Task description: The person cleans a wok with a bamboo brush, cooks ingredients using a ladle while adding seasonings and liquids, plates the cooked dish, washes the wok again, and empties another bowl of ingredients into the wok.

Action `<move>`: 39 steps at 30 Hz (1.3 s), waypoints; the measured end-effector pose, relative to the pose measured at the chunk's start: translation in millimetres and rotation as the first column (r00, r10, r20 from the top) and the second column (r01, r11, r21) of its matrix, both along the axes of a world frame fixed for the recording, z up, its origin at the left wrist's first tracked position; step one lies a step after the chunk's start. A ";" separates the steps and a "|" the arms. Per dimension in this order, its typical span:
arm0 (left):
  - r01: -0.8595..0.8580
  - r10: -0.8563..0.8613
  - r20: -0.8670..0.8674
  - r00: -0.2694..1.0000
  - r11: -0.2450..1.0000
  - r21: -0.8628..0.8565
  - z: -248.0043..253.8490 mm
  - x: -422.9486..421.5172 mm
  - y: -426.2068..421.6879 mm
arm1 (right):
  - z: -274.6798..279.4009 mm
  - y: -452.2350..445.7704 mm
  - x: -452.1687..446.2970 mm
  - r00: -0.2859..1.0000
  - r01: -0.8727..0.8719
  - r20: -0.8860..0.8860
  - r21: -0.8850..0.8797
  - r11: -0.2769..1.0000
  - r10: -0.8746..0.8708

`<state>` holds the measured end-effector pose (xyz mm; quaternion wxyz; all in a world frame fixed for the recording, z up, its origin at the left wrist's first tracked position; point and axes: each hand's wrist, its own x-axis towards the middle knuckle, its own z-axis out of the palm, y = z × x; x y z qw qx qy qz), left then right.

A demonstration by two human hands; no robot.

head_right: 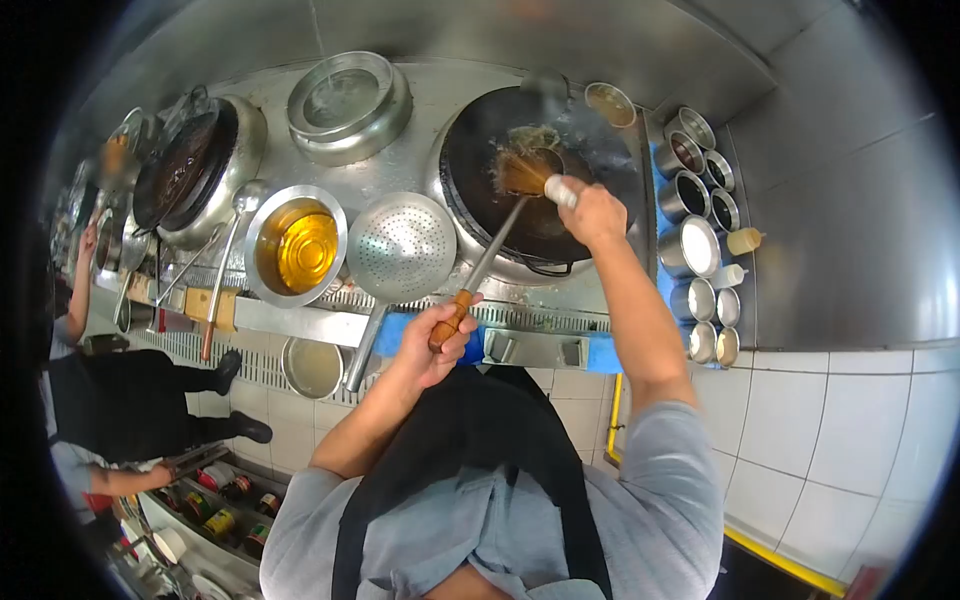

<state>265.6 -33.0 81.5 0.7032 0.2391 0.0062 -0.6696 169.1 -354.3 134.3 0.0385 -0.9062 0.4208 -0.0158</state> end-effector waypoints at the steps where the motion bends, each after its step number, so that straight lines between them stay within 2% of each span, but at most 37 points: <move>1: 0.009 -0.009 -0.012 1.000 1.000 -0.001 -0.9 1.9 -3.4 | -4.6 -3.6 3.4 0.997 0.058 0.044 -0.066 0.996 -0.055; 3: 0.021 -0.021 0.000 1.000 1.000 -0.008 0.2 7.5 -8.0 | -13.2 6.6 6.0 0.999 0.011 0.036 -0.083 0.996 -0.008; 5: 0.026 -0.026 0.035 0.999 1.000 -0.013 2.6 7.2 -8.7 | -24.1 16.5 3.2 0.998 -0.053 -0.044 -0.001 0.999 0.053; 6: 0.026 -0.026 0.001 1.000 1.000 -0.014 1.1 6.2 -8.1 | -19.9 12.7 6.2 0.996 0.009 -0.093 -0.026 1.000 -0.011; 8: 0.028 -0.029 -0.057 0.998 0.999 -0.016 -0.5 7.7 -8.5 | -23.8 1.1 3.3 0.995 0.081 0.066 -0.076 0.994 -0.076; 9: 0.029 -0.030 -0.026 0.999 1.000 -0.006 0.7 9.0 -9.8 | -19.8 1.6 4.9 0.988 0.110 0.119 -0.084 0.990 -0.099; 12: 0.018 -0.018 0.012 1.000 1.000 0.018 1.6 5.6 -11.5 | -30.1 9.0 -5.2 0.993 -0.114 -0.047 -0.025 0.993 0.112; 14: 0.014 -0.014 -0.017 1.000 1.000 0.026 -1.7 0.7 -10.5 | -26.7 -2.1 -5.6 1.000 0.024 0.019 -0.069 0.997 -0.023; 16: 0.017 -0.019 0.044 0.999 0.999 0.039 3.5 0.9 -16.1 | -21.3 -11.3 -1.8 0.982 0.158 0.114 -0.075 0.985 -0.149; 19: 0.015 -0.019 0.072 0.997 0.999 0.051 3.3 -12.2 -16.6 | -31.8 0.1 -19.4 0.990 -0.083 0.110 -0.065 0.994 0.090; 20: 0.013 -0.017 0.077 0.997 0.999 0.052 2.6 -17.0 -17.5 | -32.6 -1.9 -19.7 0.993 -0.106 -0.047 -0.003 0.994 0.106; 23: -0.013 0.013 0.000 1.000 0.998 0.058 5.2 -23.8 -22.0 | -32.7 -25.0 -15.9 0.987 0.108 0.120 -0.045 0.993 -0.102; 24: -0.018 0.015 0.041 0.999 0.997 0.070 7.4 -26.5 -25.7 | -37.1 -26.6 -18.7 0.977 0.102 0.193 -0.053 0.993 -0.090; 27: -0.045 0.037 0.096 0.995 0.996 0.082 11.1 -39.9 -30.9 | -55.4 -23.3 -32.7 0.987 -0.156 0.040 -0.010 0.988 0.156; 29: -0.052 0.049 0.061 0.997 0.997 0.057 9.1 -50.0 -29.6 | -45.8 -38.8 -30.6 0.998 -0.007 0.063 -0.009 1.000 0.008; 31: -0.064 0.061 0.050 0.997 0.996 0.054 11.8 -53.1 -34.4 | -51.4 -52.5 -33.0 0.978 0.047 0.206 -0.048 0.998 -0.036; 33: -0.072 0.067 0.076 0.995 0.996 0.060 17.5 -64.0 -38.6 | -52.6 -42.4 -46.3 0.965 -0.164 0.197 -0.050 0.985 0.171; 34: -0.079 0.076 0.058 0.995 0.996 0.049 15.9 -68.7 -41.5 | -56.4 -44.5 -50.3 0.964 -0.256 0.074 -0.012 0.967 0.257; 36: -0.099 0.099 0.018 0.995 0.994 0.039 11.7 -79.6 -39.7 | -53.3 -60.8 -51.2 0.983 -0.102 0.154 -0.018 0.995 0.103; 38: -0.130 0.126 0.055 0.990 0.989 0.069 14.8 -83.2 -44.8 | -41.6 -62.3 -46.2 0.962 0.008 0.275 -0.004 1.000 -0.007; 39: -0.143 0.137 0.068 0.988 0.986 0.085 15.8 -86.3 -47.7 | -44.6 -58.3 -47.4 0.968 -0.092 0.233 -0.002 0.996 0.090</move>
